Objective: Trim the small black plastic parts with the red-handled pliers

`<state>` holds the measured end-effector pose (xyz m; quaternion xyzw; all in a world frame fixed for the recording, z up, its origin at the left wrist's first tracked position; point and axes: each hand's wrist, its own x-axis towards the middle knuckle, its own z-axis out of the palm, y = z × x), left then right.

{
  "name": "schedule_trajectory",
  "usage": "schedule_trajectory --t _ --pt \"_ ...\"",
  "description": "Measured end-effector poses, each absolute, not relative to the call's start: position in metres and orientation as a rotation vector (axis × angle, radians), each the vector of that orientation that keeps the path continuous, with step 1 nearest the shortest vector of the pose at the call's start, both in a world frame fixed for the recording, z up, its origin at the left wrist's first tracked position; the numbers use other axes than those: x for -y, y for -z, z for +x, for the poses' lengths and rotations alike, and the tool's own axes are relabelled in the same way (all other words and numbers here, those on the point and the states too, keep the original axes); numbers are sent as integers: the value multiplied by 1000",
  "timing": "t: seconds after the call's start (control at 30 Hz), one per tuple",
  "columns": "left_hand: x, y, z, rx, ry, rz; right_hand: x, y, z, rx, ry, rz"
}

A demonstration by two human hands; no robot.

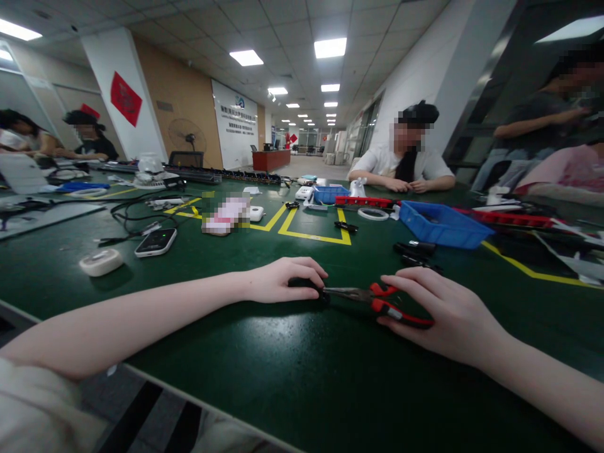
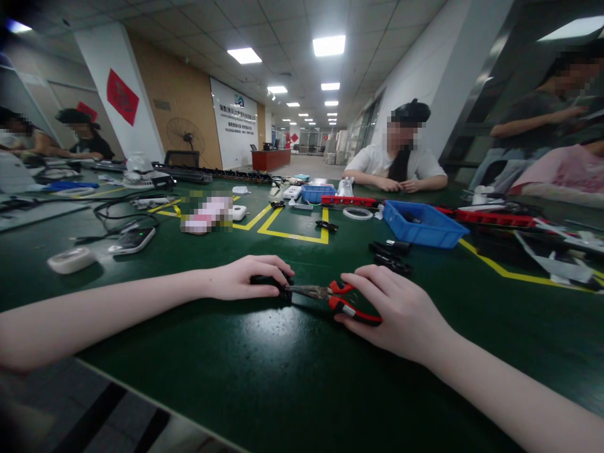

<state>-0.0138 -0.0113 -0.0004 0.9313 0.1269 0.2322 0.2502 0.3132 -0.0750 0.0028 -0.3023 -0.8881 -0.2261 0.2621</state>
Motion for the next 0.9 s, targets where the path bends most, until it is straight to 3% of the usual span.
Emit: schedule_trajectory --t 0.9 --pt "12 2 -13 -263 -677 2541 69 2 317 2435 523 -796"
